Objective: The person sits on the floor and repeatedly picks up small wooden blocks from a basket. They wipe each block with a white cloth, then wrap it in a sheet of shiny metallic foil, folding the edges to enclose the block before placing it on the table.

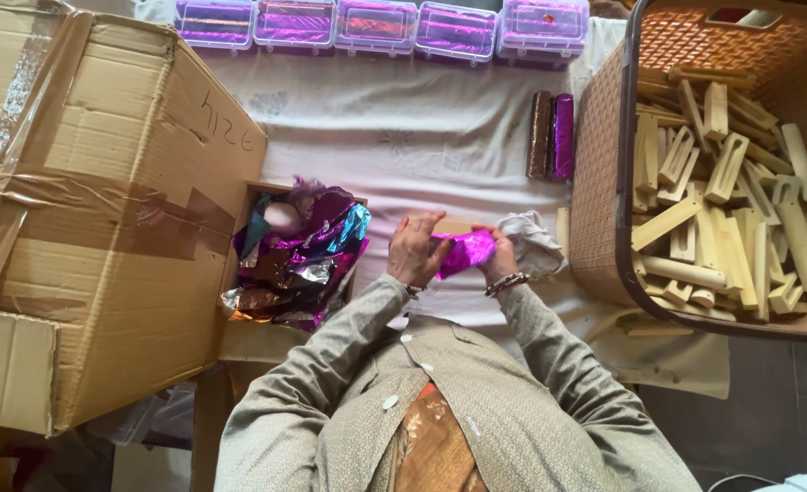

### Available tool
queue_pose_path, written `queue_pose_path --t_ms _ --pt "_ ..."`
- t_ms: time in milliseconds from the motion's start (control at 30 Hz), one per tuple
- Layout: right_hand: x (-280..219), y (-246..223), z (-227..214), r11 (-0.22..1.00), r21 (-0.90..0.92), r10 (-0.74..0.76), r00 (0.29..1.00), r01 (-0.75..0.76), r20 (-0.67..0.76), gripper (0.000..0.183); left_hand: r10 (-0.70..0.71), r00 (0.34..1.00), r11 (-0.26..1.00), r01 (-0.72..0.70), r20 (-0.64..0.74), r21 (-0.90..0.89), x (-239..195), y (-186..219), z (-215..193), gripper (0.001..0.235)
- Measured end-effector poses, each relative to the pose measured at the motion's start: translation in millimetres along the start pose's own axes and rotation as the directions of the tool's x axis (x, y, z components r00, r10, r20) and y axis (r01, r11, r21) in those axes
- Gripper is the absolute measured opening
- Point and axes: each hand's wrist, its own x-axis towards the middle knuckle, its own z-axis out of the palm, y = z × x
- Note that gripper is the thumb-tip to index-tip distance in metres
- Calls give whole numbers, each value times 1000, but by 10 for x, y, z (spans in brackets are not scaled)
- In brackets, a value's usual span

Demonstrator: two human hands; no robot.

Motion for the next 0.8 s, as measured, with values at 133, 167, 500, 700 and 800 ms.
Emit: queue_pose_path --t_ms 133,167,500,700,800 --pt "-132 12 -46 978 -105 -160 968 183 192 29 123 937 991 -133 -326 -7 -124 151 98 55" --pt "-220 -83 12 993 -92 -69 997 72 40 23 169 877 984 -175 -450 30 -158 176 108 49" --pt "-248 55 -435 987 70 154 981 -147 -115 22 512 754 855 -495 -413 156 -631 260 731 21" --pt "-494 101 -208 988 -130 90 993 -80 74 15 -43 979 995 24 -201 -93 -522 426 674 49" --pt "-601 124 -40 979 -199 66 989 -39 133 16 -266 954 940 225 -138 -257 -498 311 701 54"
